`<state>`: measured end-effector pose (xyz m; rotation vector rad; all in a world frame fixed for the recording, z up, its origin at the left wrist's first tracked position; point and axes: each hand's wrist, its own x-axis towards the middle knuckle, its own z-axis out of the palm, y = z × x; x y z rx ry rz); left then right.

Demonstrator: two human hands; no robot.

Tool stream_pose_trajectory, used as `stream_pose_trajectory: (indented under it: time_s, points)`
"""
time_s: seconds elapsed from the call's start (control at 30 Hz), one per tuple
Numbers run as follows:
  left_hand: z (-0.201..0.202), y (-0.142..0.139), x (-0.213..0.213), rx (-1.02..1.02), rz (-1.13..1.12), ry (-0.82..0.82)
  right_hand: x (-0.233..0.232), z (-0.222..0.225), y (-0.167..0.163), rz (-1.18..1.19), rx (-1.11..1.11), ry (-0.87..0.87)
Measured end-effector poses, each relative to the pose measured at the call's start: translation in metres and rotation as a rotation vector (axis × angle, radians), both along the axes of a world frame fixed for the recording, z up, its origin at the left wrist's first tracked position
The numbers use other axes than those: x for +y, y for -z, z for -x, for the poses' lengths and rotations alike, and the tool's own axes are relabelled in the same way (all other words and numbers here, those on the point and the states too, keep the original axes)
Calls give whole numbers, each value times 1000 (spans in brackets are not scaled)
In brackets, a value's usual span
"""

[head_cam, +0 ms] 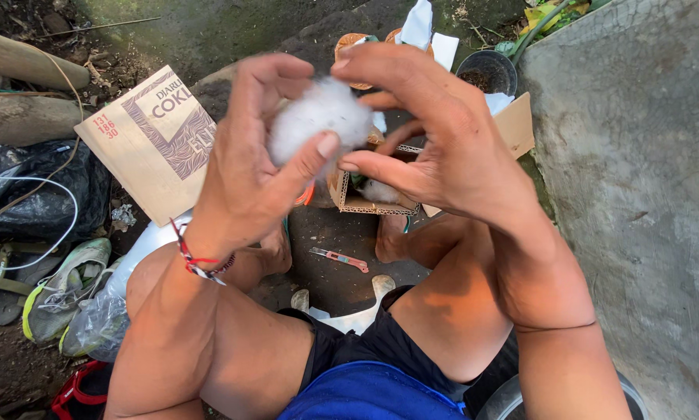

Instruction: The person assembles a small device by placing a black perforated cap onto a cardboard box, then wrapping the exterior with orange tape. They insert white cotton-like material into the box and reattach the cap, continuing to wrap the exterior with tape.

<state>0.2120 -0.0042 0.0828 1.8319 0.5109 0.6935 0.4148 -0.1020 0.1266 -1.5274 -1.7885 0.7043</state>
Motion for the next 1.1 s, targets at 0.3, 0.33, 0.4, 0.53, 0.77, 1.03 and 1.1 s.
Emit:
stream_pose_trajectory:
  time_s: [0.3, 0.33, 0.4, 0.53, 0.77, 1.03, 1.1]
  points:
    - [11, 6, 10, 131, -97, -119, -6, -21, -6, 100, -153, -96]
    - [15, 6, 15, 128, -110, -186, -6, -22, -2, 124, -226, -128]
    - [23, 6, 24, 130, -135, -323, -6, -18, 7, 174, -366, -193]
    - [33, 5, 29, 152, -224, -288, -9, -5, 15, 202, -489, -71]
    - [29, -1, 12, 269, -154, 73, 0, 3, 42, 387, -311, -381]
    - [28, -4, 6, 261, -181, 163, -1, 10, 79, 467, -327, -529]
    - [29, -3, 6, 287, -173, 161, 1, 11, 68, 560, -398, -492]
